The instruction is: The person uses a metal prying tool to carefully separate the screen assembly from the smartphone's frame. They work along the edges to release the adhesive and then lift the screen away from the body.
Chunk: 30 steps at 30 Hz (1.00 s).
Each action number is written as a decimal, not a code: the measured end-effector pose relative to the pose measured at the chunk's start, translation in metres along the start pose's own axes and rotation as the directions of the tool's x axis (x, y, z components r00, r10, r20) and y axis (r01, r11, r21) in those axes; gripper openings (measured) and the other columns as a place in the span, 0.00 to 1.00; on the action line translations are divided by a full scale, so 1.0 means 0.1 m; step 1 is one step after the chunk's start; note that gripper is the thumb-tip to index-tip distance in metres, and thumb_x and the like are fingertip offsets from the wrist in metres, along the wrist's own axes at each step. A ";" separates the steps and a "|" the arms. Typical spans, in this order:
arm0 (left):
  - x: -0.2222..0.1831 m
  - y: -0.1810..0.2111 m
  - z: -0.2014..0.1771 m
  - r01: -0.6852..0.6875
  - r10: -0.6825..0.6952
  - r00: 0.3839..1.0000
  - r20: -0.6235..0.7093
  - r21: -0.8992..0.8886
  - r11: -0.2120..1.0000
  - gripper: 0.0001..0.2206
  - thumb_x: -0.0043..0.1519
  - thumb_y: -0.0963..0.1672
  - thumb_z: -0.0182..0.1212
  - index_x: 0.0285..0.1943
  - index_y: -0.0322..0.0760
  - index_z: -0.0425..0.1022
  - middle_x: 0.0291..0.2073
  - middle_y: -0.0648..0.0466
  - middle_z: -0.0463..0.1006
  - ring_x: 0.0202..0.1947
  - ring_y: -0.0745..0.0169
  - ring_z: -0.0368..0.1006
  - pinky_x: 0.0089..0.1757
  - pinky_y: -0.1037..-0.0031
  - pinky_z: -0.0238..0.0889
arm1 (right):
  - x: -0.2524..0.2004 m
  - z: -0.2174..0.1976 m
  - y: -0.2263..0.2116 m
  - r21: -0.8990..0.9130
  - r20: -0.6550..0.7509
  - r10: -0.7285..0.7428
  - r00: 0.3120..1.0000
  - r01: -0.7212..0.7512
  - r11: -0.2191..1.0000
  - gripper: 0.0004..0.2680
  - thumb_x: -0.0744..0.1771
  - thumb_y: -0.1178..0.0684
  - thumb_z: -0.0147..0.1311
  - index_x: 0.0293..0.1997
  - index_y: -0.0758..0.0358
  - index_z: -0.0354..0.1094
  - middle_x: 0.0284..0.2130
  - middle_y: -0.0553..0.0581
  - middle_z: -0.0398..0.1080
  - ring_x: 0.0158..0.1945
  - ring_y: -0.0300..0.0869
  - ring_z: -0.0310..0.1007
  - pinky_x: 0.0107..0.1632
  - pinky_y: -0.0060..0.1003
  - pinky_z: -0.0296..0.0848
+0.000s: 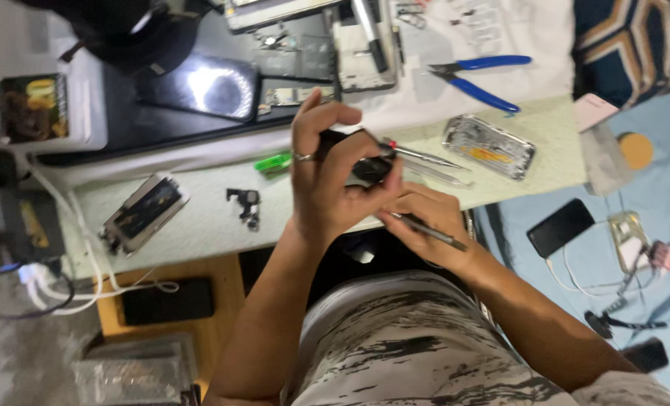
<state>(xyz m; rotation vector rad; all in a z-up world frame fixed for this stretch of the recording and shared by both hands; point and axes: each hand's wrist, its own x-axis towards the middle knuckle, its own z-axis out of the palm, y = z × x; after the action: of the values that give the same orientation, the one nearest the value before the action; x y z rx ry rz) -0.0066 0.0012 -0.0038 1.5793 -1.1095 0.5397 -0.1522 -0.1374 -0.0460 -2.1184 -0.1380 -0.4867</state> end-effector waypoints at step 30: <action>-0.07 -0.35 -0.09 0.480 -0.608 0.789 -0.085 -0.532 0.698 0.19 0.62 0.35 0.68 0.56 0.39 0.64 0.36 0.59 0.74 0.29 0.78 0.74 0.33 0.85 0.68 | 0.24 -0.06 -0.04 0.476 0.036 0.375 0.926 -0.346 0.809 0.03 0.70 0.63 0.55 0.45 0.72 0.67 0.41 0.61 0.77 0.42 0.38 0.78 0.49 0.32 0.79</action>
<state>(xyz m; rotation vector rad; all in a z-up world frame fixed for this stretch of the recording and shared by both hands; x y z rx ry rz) 0.0226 0.0121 -0.0245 1.2543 -0.4639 0.0330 -0.1336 -0.1417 -0.0305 -1.5895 0.1692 -0.2516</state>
